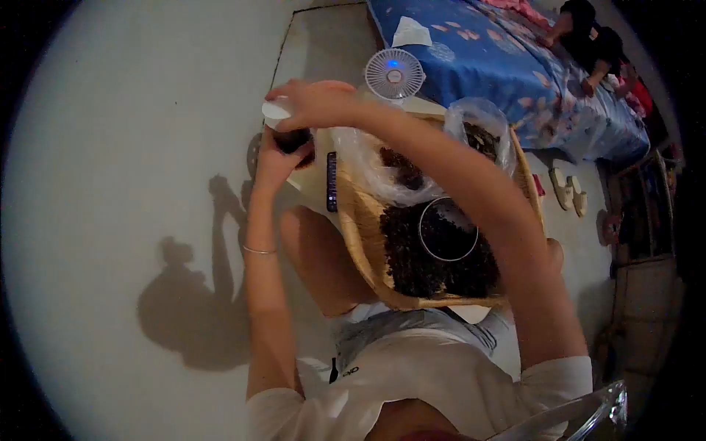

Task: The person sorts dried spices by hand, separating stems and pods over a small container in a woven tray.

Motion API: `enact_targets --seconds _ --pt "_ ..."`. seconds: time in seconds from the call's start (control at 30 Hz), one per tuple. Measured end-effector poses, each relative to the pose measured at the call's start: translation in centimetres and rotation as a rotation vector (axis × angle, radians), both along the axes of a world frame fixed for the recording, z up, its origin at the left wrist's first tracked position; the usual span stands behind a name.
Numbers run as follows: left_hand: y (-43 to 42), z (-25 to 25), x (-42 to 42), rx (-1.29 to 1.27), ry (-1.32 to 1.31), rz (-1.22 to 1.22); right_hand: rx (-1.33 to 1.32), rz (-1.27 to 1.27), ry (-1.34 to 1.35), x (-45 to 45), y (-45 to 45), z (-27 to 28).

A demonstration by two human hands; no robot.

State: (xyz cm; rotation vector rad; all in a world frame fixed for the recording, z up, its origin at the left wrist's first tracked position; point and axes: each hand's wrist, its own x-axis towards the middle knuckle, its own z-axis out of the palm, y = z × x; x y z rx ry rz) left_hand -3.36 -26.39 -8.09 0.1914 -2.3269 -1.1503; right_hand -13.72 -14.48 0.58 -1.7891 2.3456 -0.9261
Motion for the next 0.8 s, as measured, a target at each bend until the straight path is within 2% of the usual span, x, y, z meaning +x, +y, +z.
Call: enact_targets --seconds 0.1,0.17,0.2,0.23,0.27,0.33,0.37,0.43,0.47,0.5,0.57,0.6,0.63,0.67,0.7,0.73,0.77,0.8 --pt "3.3 3.6 1.1 0.02 -0.078 -0.023 -0.043 0.091 -0.019 0.5 4.9 4.1" --pt "7.0 6.7 2.2 0.202 -0.179 -0.14 -0.069 0.139 -0.027 1.2 8.8 6.0" --pt "7.8 7.1 2.4 0.203 -0.177 -0.15 -0.098 0.127 -0.181 1.6 10.2 6.8" --pt "8.7 7.5 2.6 0.104 -0.114 -0.165 -0.131 0.115 -0.33 2.0 11.7 7.3" --pt "9.7 7.8 2.9 0.005 -0.05 -0.179 -0.131 0.106 -0.323 2.4 13.2 7.3" --pt "12.0 8.6 3.5 0.063 -0.041 -0.276 -0.354 0.04 -0.578 3.3 16.1 7.2" --pt "13.1 8.9 3.9 0.121 -0.039 -0.363 -0.356 0.029 -0.575 3.7 17.5 6.6" --pt "15.3 10.0 4.7 0.094 -0.052 -0.403 -0.611 -0.147 -0.98 4.9 19.9 5.7" --pt "16.2 9.8 4.5 0.118 0.055 -0.508 -0.712 -0.217 -1.128 6.7 20.8 6.3" --pt "17.1 9.5 4.5 0.148 0.162 -0.611 -0.716 -0.231 -1.127 7.4 22.2 5.8" --pt "18.9 9.6 5.8 0.206 0.09 -0.607 -0.807 -0.146 -1.347 8.3 25.6 4.7" --pt "19.5 10.1 6.5 0.132 0.052 -0.619 -0.812 -0.158 -1.347 9.3 26.7 4.4" --pt "20.2 10.6 7.2 0.054 0.014 -0.63 -0.937 -0.186 -1.457 10.7 27.8 4.2" --pt "21.0 11.5 7.7 -0.114 0.147 -0.617 -1.063 -0.211 -1.565 12.0 28.6 4.1" --pt "21.7 11.6 8.4 -0.113 0.139 -0.623 -1.069 -0.217 -1.571 13.1 29.2 4.4" --pt "22.3 11.5 9.2 -0.171 0.116 -0.621 -1.187 -0.224 -1.563 14.2 29.7 4.5" --pt "22.5 11.7 9.2 -0.103 0.032 -0.678 -1.305 -0.228 -1.549 15.0 30.2 4.4" --pt "22.8 11.9 9.3 -0.034 -0.054 -0.726 -1.312 -0.233 -1.556 15.7 30.8 4.0"
